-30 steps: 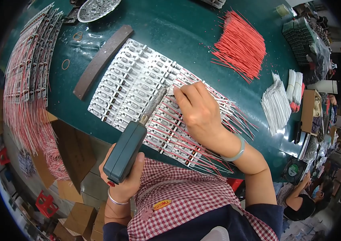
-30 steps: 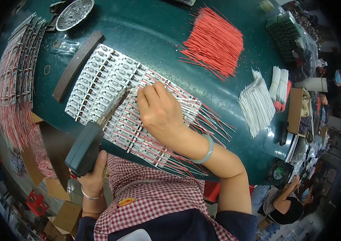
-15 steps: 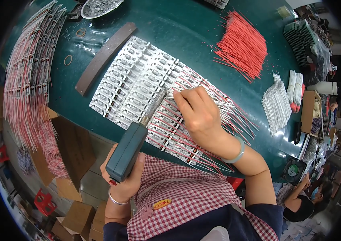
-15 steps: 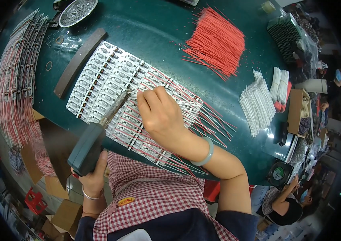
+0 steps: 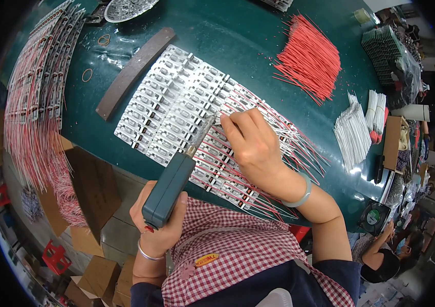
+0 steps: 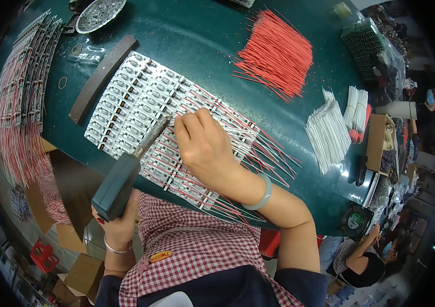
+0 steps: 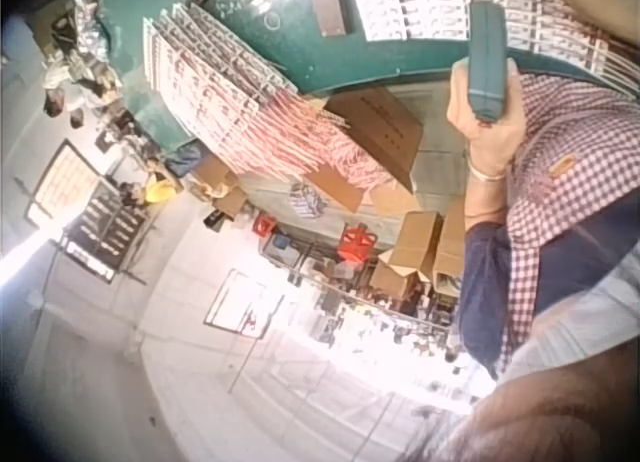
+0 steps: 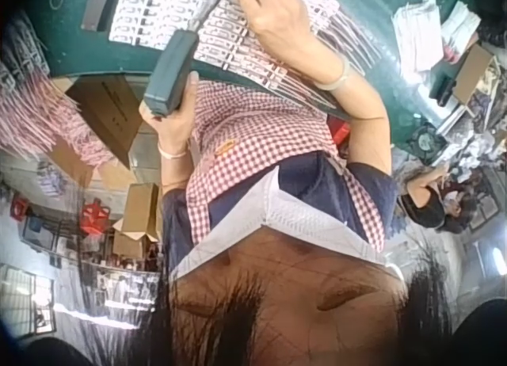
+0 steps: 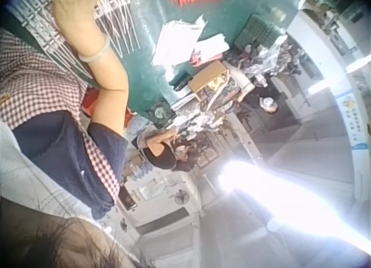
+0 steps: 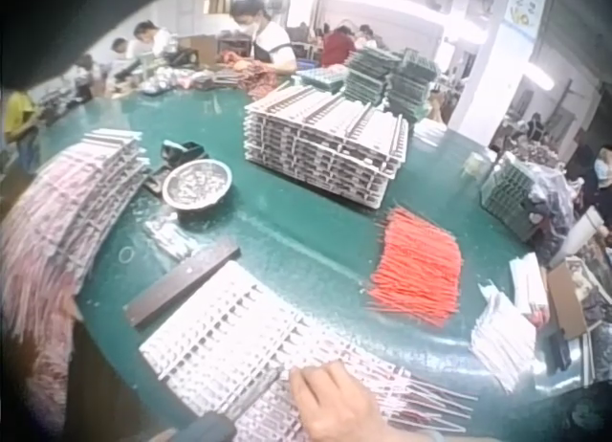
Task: The person assembles circuit boards by positioning wires onto the board panel and soldering them using a handheld soldering iron.
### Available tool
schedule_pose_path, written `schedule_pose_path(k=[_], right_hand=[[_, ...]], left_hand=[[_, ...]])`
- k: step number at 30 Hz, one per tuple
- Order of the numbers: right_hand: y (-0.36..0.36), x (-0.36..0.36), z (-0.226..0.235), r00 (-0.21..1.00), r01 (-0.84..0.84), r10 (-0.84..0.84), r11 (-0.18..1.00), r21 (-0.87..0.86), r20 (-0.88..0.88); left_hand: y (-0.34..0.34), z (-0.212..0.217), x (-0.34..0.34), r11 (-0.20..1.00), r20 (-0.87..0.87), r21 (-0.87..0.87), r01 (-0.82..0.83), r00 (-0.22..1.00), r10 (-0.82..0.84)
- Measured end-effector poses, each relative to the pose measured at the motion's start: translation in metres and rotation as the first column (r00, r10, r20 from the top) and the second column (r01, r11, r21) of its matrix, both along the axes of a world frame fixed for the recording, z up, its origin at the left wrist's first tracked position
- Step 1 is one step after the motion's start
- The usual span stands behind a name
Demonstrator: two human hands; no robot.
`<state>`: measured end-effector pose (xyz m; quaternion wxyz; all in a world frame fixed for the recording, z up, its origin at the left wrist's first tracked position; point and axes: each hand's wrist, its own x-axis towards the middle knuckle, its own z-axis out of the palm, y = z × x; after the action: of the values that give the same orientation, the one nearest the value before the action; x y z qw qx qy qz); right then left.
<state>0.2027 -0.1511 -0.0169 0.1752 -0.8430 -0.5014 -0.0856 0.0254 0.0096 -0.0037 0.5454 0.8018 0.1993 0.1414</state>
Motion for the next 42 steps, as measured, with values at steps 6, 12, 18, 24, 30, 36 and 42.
schedule_pose_path(k=[6,12,18,24,30,36,42], right_hand=[[0.0,0.0,0.001,1.0,0.004,-0.004,1.0,-0.009,0.004],[0.002,-0.001,0.0,1.0,0.013,-0.013,1.0,0.006,0.004],[0.0,-0.008,0.0,0.999,0.015,-0.019,0.991,0.132,0.027],[0.0,-0.011,0.001,1.0,0.022,-0.021,0.996,0.081,-0.02],[0.002,-0.012,-0.001,1.0,0.008,-0.007,0.997,0.072,-0.016],[0.002,-0.011,-0.001,1.0,-0.009,0.009,0.998,0.055,-0.007],[0.003,-0.01,-0.001,1.0,-0.017,0.017,0.999,0.047,-0.009]], left_hand=[[-0.002,-0.003,-0.009,0.997,0.01,-0.05,-0.063,0.998,0.064],[-0.002,-0.003,-0.015,0.992,-0.005,-0.074,-0.106,0.994,0.106],[0.0,-0.006,-0.02,0.992,0.011,-0.027,-0.12,0.993,0.12],[0.0,-0.003,-0.021,0.994,-0.011,-0.044,-0.098,0.995,0.097],[0.0,-0.004,-0.019,0.998,0.012,-0.032,-0.057,0.998,0.057],[0.0,-0.001,-0.015,0.999,-0.035,-0.033,-0.038,0.999,0.037],[-0.003,-0.003,-0.02,0.993,-0.094,-0.093,-0.066,0.994,0.057]])
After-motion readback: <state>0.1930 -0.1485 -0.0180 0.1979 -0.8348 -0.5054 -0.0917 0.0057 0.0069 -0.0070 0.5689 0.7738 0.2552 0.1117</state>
